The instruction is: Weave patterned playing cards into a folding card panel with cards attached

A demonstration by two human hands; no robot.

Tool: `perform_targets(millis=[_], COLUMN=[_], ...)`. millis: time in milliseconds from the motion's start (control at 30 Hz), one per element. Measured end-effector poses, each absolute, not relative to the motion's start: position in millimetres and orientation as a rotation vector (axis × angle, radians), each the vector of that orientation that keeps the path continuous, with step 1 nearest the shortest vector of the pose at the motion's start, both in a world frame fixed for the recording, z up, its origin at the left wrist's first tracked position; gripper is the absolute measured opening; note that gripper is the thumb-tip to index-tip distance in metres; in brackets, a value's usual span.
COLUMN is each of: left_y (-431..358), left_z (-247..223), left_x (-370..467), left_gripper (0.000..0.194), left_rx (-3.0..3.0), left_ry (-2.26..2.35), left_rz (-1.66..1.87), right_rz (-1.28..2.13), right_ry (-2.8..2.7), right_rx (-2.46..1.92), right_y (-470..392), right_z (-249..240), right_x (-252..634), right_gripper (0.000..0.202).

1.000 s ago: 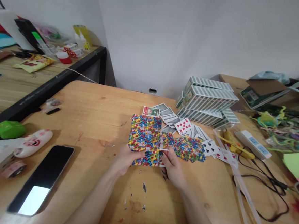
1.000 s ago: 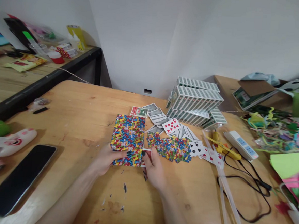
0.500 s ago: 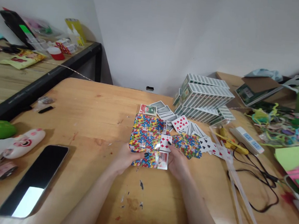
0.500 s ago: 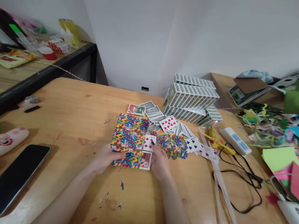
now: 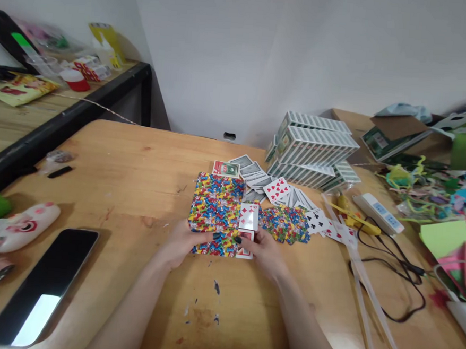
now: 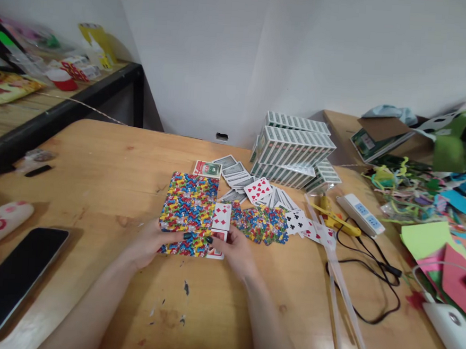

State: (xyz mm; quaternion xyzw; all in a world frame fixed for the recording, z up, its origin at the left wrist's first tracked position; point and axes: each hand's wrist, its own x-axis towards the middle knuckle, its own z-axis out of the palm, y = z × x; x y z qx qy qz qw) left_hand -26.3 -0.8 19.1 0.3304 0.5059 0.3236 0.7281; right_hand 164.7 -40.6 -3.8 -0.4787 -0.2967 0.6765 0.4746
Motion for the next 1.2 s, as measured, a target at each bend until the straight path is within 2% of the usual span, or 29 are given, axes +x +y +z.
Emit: perform_targets(millis=[400,667,867,1033,1200], left_y=[0,1,1,2,4], left_z=[22,21,26,24,19], left_x=[-34,-42,-44,-42,-41], left_gripper=[0.032,0.032,0.032,0.034,0.04], left_rx=[0.821,0.833,0.856,0.864,0.827], left_ry=[1.075,1.053,1.054,1.105,1.113], left_rz=[0.681,0.605,0.574,0.636,0.735], right_rz=[1.778,1.826,1.818,1.651,1.761], right_ry=[-0.716,-0.751,-0.75,-0.719,-0.856], right_rx=[-1.142,-1.09,-1.096,-1.17,-1.15], right_y=[-43,-44,-43,-42,-43], right_z=[5,4,3,-3,-1], right_x=[164,164,163,162,165], right_gripper=[0.025,0.021,0.028,0.025,0.027])
